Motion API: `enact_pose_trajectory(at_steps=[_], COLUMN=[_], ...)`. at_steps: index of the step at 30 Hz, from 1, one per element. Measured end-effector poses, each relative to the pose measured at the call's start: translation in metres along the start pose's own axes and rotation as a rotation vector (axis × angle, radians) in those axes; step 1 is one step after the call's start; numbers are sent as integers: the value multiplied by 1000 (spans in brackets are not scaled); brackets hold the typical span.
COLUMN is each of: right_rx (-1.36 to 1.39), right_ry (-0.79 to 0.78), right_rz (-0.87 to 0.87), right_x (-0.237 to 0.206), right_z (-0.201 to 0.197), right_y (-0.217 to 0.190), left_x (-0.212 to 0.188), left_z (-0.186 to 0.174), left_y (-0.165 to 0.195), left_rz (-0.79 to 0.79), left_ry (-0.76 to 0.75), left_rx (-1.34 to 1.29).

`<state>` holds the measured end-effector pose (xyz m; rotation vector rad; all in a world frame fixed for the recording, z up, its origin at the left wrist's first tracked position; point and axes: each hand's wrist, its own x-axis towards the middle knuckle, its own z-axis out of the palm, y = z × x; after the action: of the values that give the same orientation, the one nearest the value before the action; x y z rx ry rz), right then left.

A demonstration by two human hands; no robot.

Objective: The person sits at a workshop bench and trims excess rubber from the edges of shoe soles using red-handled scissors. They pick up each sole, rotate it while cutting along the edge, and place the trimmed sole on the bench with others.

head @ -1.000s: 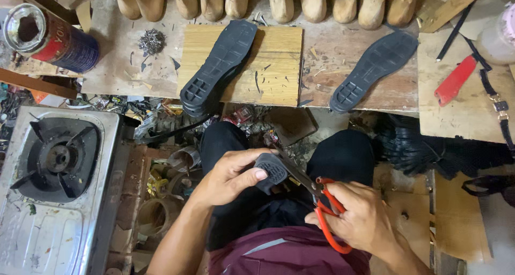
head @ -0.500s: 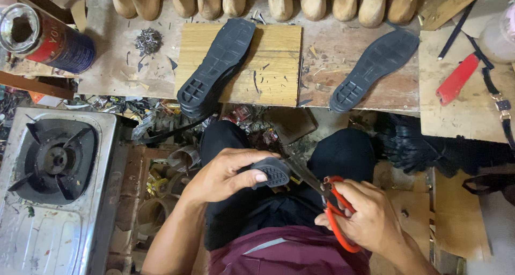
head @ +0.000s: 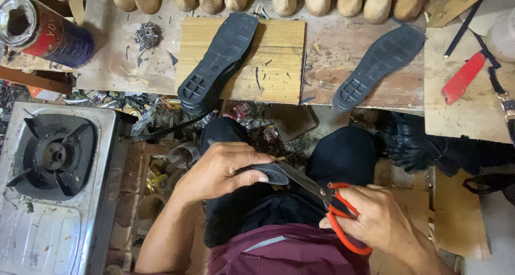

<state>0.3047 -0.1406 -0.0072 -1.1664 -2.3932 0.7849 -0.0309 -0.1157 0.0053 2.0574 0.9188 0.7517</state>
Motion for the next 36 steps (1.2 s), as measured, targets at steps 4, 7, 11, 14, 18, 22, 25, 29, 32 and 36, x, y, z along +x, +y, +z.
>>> enact_pose_trajectory(at_steps=[4, 7, 11, 14, 18, 22, 25, 29, 32, 36], right_rx=[20, 20, 42, 59, 282, 344, 400, 482, 385, 232], right_ry=[-90, -154, -84, 65, 126, 116, 69, 83, 164, 197], right_rz=[33, 83, 56, 137, 405, 427, 478, 469, 323, 374], right_x=[-5, -9, -16, -21, -27, -24, -23, -16, -12, -2], right_z=[-2, -2, 7, 22, 39, 60, 70, 78, 78, 83], right_y=[7, 14, 22, 26, 31, 32, 28, 17, 6, -6], left_x=[5, 7, 1, -8, -10, -11, -12, -3, 1, 2], left_z=[-7, -7, -2, 9, 41, 70, 83, 89, 94, 102], left_y=[7, 8, -5, -26, -55, -63, -58, -54, -46, -35], left_rz=[-48, -110, -79, -31, -183, -73, -165, -302, -499, -413], left_ry=[-34, -59, -58, 33, 277, 370, 402, 594, 677, 674], left_rx=[115, 127, 50, -185, -735, -853, -816, -1196, -1211, -1302])
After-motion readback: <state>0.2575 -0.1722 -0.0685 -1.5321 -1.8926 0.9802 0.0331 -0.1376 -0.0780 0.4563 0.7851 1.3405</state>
